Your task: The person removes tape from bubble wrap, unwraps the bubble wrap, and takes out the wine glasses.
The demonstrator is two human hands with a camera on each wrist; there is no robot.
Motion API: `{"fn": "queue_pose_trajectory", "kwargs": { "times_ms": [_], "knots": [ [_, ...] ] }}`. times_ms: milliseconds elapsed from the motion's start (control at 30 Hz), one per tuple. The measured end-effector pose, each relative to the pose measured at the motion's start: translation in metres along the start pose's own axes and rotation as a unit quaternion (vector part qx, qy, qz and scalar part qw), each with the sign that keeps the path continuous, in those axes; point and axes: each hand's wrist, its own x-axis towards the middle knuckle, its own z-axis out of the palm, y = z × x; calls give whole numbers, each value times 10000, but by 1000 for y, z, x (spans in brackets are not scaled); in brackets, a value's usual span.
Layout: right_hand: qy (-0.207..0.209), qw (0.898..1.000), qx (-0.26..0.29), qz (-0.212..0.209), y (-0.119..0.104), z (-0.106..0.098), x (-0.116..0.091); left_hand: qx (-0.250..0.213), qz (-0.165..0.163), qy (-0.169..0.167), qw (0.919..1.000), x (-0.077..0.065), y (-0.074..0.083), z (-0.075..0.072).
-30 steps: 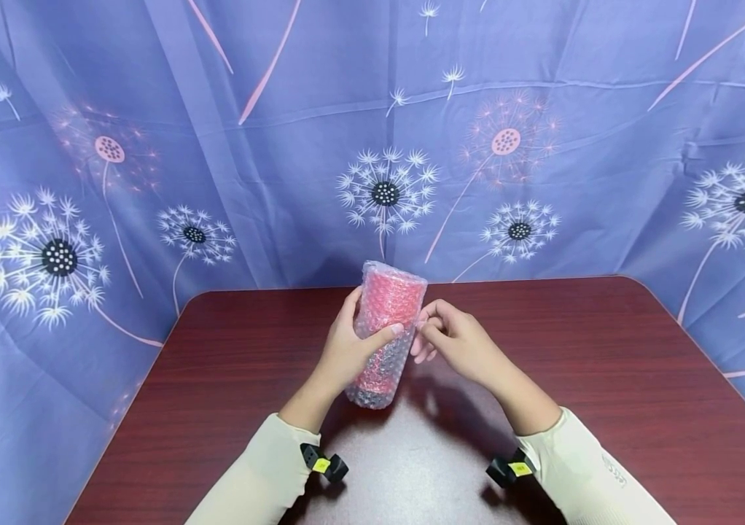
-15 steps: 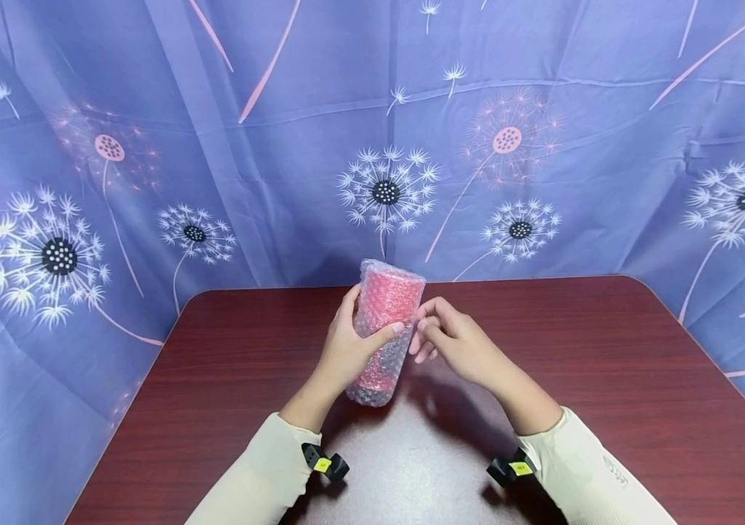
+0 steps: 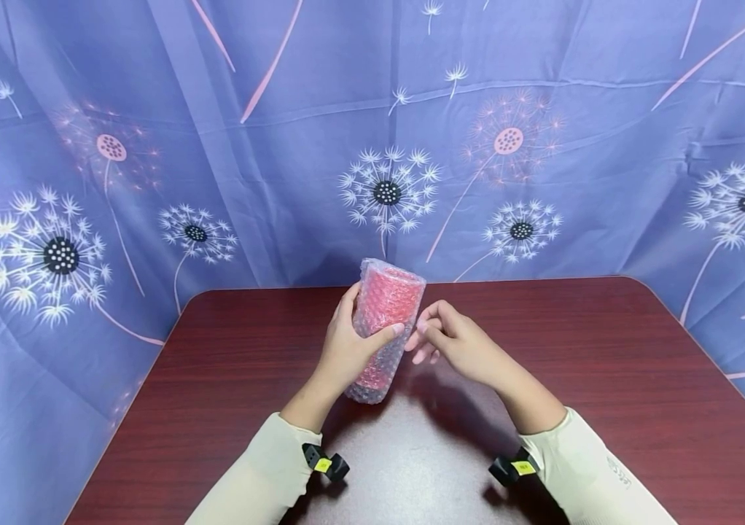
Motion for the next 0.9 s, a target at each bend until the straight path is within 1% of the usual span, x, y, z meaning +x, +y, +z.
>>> {"fn": "queue_pose_trajectory", "kwargs": {
  "times_ms": [233,400,533,633,767,833,900],
  "knots": [
    [105,9998,-159,-83,1,-1,0,-79,76,-31,9999,0,0,0],
    [301,9986,-426,-115,1,-2,-1,-137,-32,-101,9999,0,0,-1],
    [316,9987,-380,-119,1,-1,-1,-327,-150,-340,9988,0,-2,-1],
    [298,9991,-288,-110,1,-1,-1,-524,-231,-636,9963,0,-2,-1],
    [320,9992,-235,-104,2,-1,0,-614,-318,-999,9926,-2,0,-4],
    [324,9993,-181,-89,3,-2,1,-576,-305,-1082,9920,-2,1,-5],
    [352,9993,-125,-74,3,-2,2,-588,-271,-1086,9920,-2,2,-5]
  ]
}}
